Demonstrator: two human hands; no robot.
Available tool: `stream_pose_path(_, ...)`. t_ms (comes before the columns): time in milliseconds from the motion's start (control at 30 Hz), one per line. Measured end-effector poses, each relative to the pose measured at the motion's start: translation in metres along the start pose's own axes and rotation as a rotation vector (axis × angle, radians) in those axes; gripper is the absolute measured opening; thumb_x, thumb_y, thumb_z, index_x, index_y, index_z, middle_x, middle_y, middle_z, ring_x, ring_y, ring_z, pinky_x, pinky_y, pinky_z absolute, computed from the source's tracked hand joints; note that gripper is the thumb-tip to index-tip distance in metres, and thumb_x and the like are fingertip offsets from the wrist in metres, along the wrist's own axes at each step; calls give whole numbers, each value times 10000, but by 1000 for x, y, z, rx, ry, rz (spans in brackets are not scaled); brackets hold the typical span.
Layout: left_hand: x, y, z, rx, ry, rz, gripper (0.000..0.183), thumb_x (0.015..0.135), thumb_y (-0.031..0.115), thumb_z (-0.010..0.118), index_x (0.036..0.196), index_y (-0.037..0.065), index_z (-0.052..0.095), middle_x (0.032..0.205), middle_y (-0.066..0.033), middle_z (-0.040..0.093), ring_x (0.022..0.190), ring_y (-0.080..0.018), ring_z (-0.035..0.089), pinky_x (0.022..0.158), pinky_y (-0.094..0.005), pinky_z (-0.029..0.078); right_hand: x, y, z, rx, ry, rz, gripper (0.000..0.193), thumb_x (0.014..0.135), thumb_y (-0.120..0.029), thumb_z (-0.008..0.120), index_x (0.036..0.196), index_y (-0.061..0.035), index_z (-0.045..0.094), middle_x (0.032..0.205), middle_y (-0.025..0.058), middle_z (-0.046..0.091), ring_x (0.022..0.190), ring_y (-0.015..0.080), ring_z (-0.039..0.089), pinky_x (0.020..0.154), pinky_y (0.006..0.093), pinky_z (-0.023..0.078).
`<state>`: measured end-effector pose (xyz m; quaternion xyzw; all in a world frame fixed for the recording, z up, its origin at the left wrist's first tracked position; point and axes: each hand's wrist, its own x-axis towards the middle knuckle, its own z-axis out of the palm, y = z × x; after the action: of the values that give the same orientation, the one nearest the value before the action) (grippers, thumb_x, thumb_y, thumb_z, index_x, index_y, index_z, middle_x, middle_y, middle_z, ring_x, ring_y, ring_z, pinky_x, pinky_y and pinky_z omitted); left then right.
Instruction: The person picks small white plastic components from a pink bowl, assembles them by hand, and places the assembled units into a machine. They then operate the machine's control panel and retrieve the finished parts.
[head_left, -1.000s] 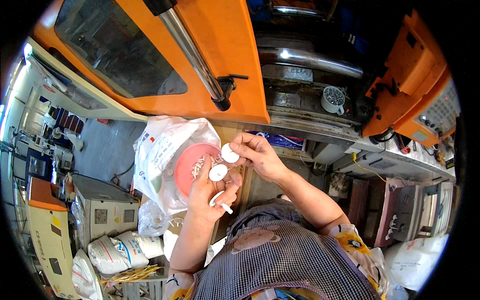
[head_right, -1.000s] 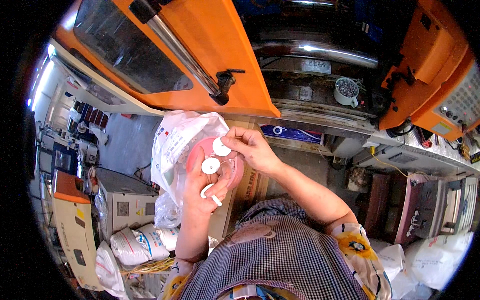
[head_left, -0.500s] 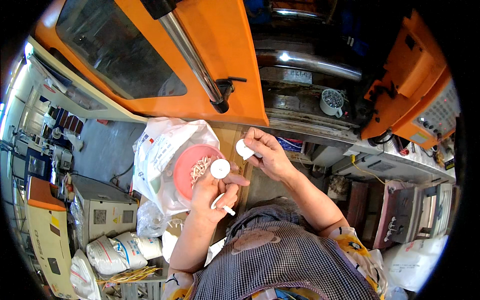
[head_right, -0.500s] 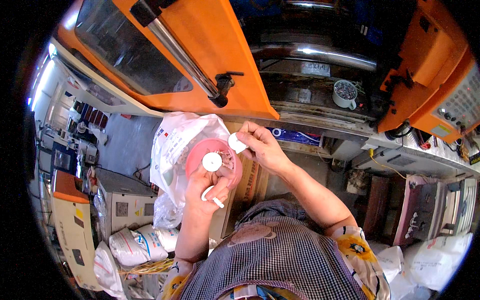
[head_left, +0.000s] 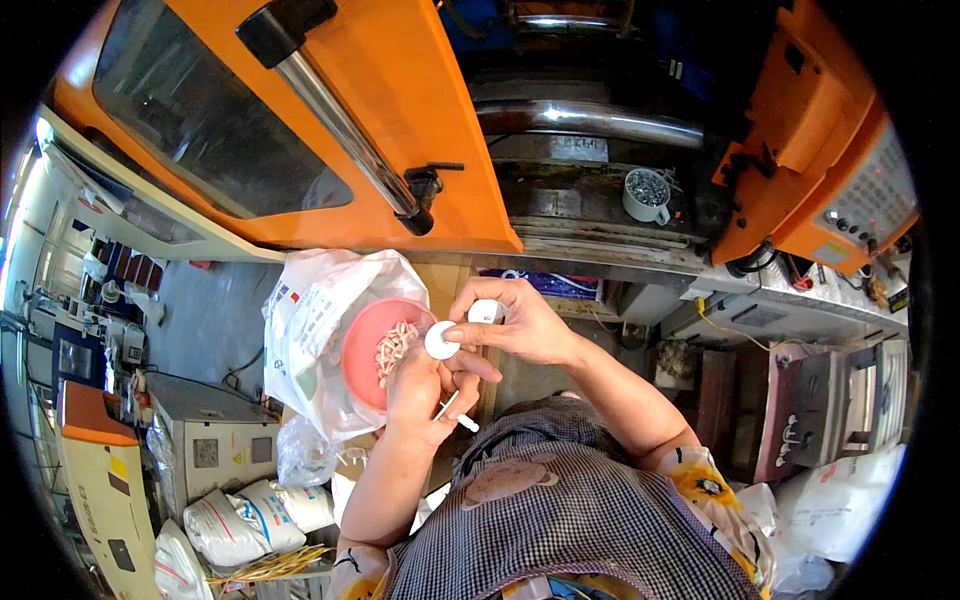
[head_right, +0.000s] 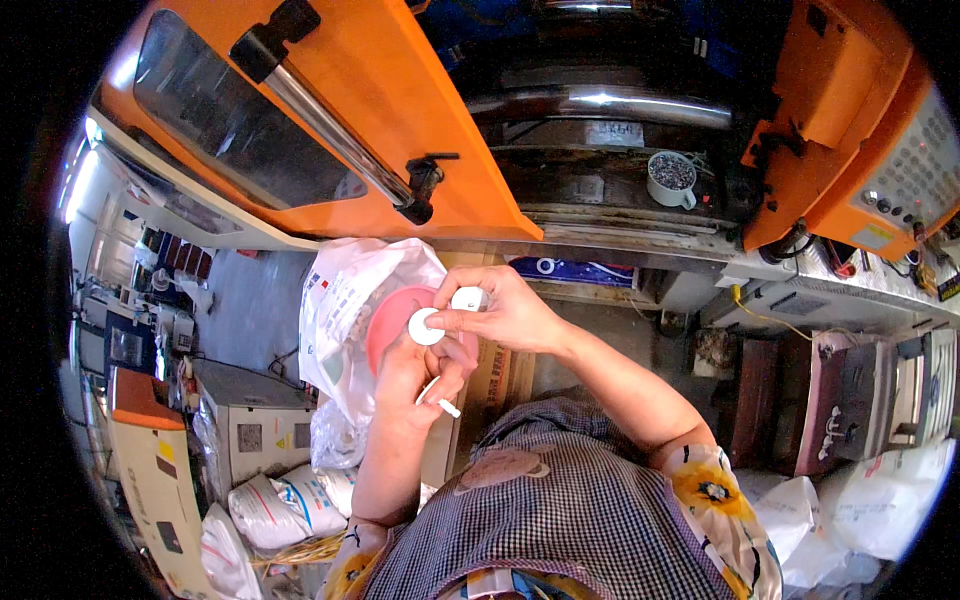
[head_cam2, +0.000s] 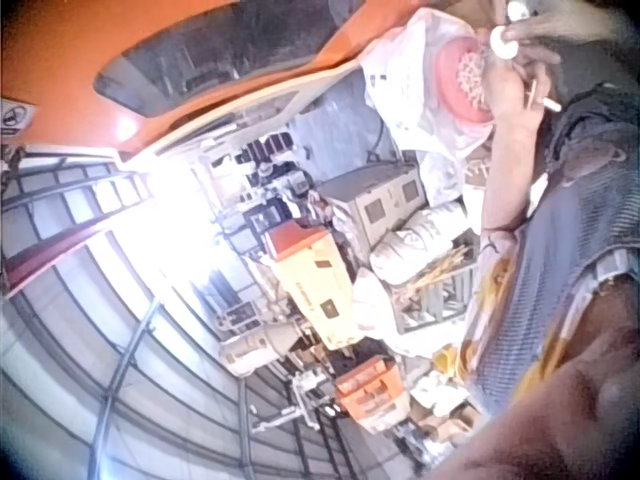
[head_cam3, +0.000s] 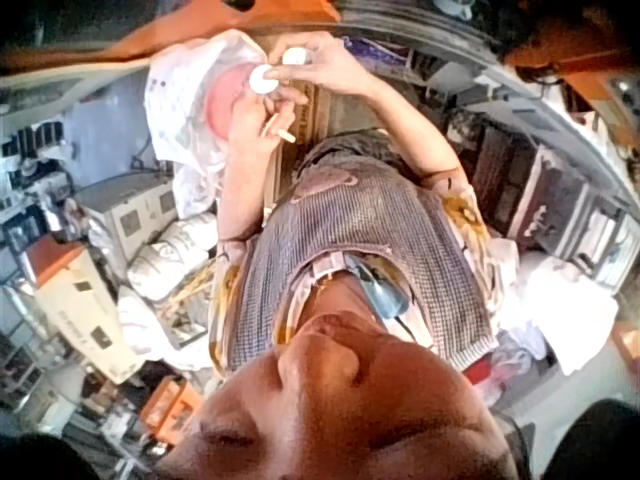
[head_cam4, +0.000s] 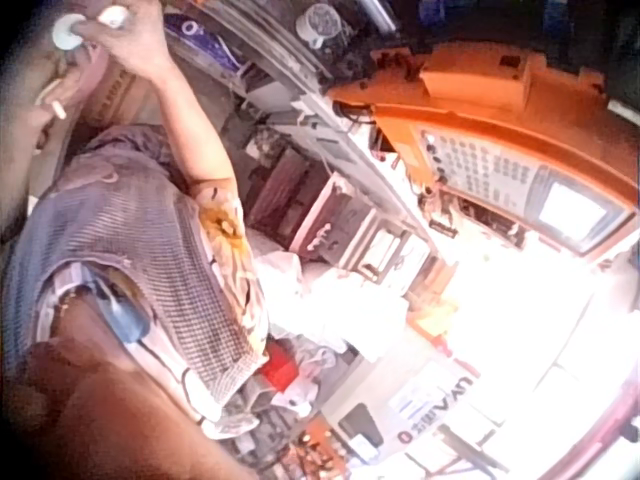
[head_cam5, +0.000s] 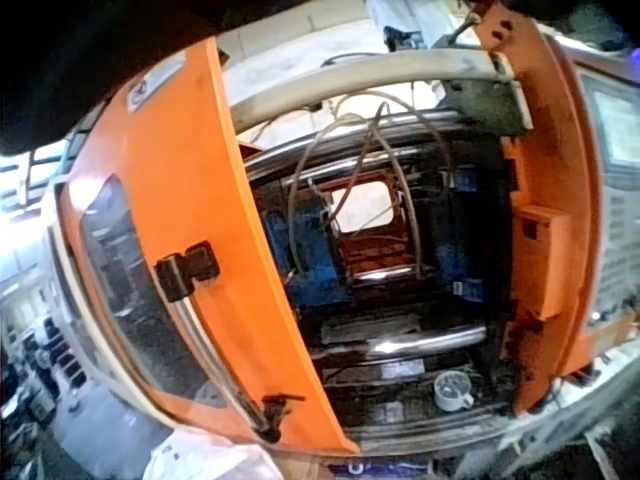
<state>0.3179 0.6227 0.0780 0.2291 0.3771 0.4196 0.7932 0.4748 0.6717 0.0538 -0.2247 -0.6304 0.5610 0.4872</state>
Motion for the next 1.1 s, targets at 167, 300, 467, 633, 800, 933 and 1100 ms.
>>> stream_pose_path(167, 1, 1, 3, 138, 46, 41, 487, 961, 422, 246, 929, 5, 494, 619, -194, 597, 299, -127, 380, 300, -210, 265, -1, -4, 1, -6, 26, 39, 142, 819, -149, 658, 787, -26, 594, 719, -14, 523, 656, 42, 457, 564, 214, 357)
stream_pose_path(300, -6, -3, 14, 579, 256, 438, 357, 975, 337, 319, 924, 14, 461, 600, -144, 588, 349, -85, 395, 358, -186, 291, -4, -4, -2, -16, 111, 38, 169, 845, -178, 631, 784, -29, 583, 701, -35, 503, 644, 26, 430, 552, 201, 342)
stream_pose_path(467, -3, -7, 18, 745, 208, 724, 145, 955, 148, 412, 917, 13, 446, 632, -83, 580, 433, -56, 435, 410, -173, 313, -9, -4, 2, 110, 121, 25, 162, 845, -177, 633, 791, -37, 571, 711, -48, 500, 642, 19, 416, 543, 199, 336)
stream_pose_path(633, 2, -14, 25, 822, 204, 873, 114, 954, 100, 382, 935, 3, 438, 646, -72, 585, 486, -44, 453, 442, -179, 330, -14, -4, 1, 58, 99, -53, 156, 837, -160, 632, 805, -22, 567, 707, -13, 581, 673, 35, 495, 611, 210, 416)
stream_pose_path(800, 2, -14, 26, 936, 200, 883, 96, 950, 75, 371, 949, -3, 427, 652, -80, 597, 506, -45, 467, 460, -182, 346, -17, -9, -7, -18, 83, -62, 163, 827, -153, 642, 807, -1, 586, 733, 6, 611, 687, 52, 523, 640, 228, 435)
stream_pose_path(933, 5, -11, 26, 765, 122, 779, 97, 951, 78, 362, 953, -3, 416, 647, -111, 592, 489, -69, 498, 434, -180, 352, -16, -14, -11, -12, 70, -89, 166, 845, -158, 614, 805, 1, 590, 714, 13, 614, 674, 55, 519, 628, 230, 436)
stream_pose_path(1100, 5, -5, 28, 692, 80, 670, 115, 956, 96, 353, 951, -5, 408, 641, -142, 580, 452, -99, 510, 380, -174, 341, -18, -13, -18, -17, 17, -19, 230, 897, -184, 524, 791, 16, 567, 638, 43, 584, 604, 84, 508, 575, 255, 429)
